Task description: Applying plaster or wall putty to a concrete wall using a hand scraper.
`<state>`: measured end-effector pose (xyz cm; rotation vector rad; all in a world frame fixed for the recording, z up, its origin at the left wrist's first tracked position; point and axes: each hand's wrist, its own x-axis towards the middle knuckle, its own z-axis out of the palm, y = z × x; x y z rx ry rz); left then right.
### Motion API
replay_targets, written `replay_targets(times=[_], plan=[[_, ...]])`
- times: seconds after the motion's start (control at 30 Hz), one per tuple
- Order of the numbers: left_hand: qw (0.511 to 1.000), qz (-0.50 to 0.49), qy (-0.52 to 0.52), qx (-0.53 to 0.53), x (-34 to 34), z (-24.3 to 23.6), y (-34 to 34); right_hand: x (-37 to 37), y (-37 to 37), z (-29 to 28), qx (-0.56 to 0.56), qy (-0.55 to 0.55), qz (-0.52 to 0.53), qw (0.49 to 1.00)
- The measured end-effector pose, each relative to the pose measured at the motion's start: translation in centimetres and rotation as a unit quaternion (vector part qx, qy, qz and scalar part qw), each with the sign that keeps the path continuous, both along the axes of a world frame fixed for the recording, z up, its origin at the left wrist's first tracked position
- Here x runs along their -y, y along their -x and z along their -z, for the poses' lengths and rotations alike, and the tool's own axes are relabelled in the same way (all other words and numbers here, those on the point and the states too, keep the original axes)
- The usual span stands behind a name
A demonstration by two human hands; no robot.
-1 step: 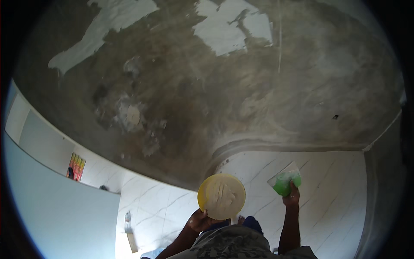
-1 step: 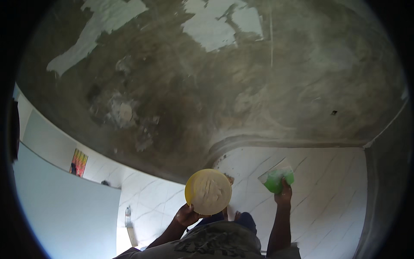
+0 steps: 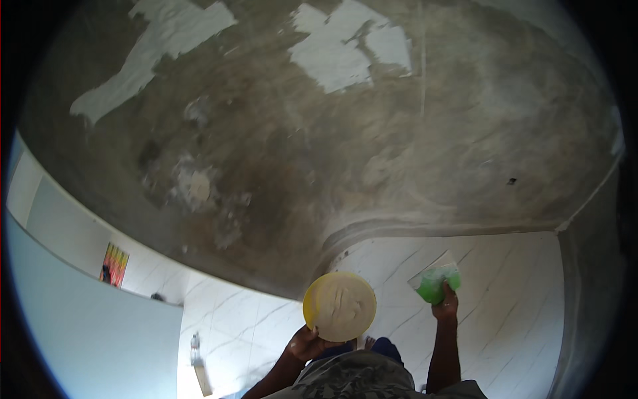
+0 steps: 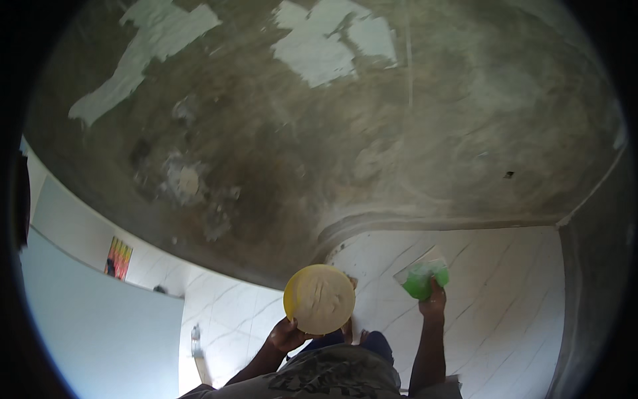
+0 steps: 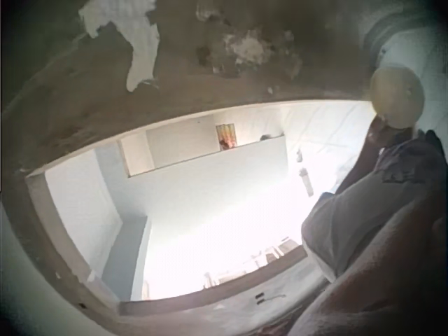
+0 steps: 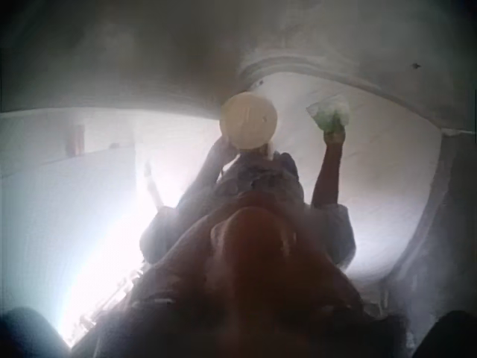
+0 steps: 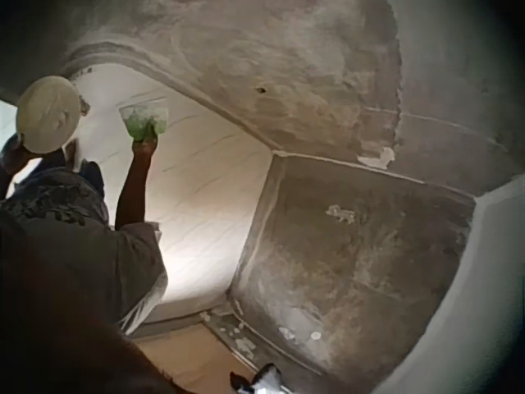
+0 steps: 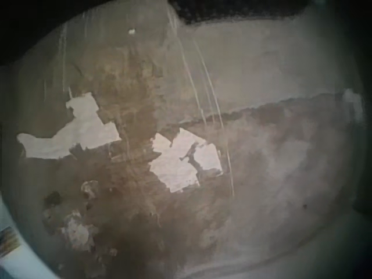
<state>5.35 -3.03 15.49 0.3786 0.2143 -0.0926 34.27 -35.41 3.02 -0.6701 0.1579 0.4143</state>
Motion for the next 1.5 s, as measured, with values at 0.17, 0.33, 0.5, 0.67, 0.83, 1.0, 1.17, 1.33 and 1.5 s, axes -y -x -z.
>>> replay_targets(times=[0.17,0.33,0.5,0.67,0.83,1.0,1.17,1.33,1.5], plan=[[0.995,0.063,-0.072,0.005,1.6,5.1,-3.8,1.3,-0.1,4.2,-0.08,-0.001,0.056,0.995],[0.99,0.137,-0.008,0.037,1.4,13.0,-10.8,4.3,-0.8,10.4,-0.063,-0.024,0.095,0.993],[0.968,0.237,-0.064,0.047,-2.3,18.4,-19.5,5.3,0.7,17.0,0.066,0.09,0.205,0.972],[0.938,0.323,-0.094,0.086,-6.0,17.9,-25.9,3.4,3.2,17.0,0.179,0.314,0.304,0.881],[0.911,0.38,-0.119,0.108,-4.8,18.8,-32.4,3.8,2.8,17.5,-0.073,-0.102,0.377,0.918],[0.899,0.396,-0.163,0.095,-0.2,18.9,-37.3,6.2,-3.9,15.3,0.076,0.189,0.404,0.892],[0.899,0.394,-0.168,0.093,6.5,17.8,-42.2,14.1,-22.4,6.0,0.207,0.318,0.436,0.816],[0.934,0.312,-0.158,0.073,13.2,14.9,-44.5,20.6,-42.4,-4.6,0.315,0.499,0.497,0.636],[0.943,0.294,-0.145,0.049,18.6,12.3,-46.8,23.4,-53.5,-12.7,0.151,0.59,0.493,0.621]])
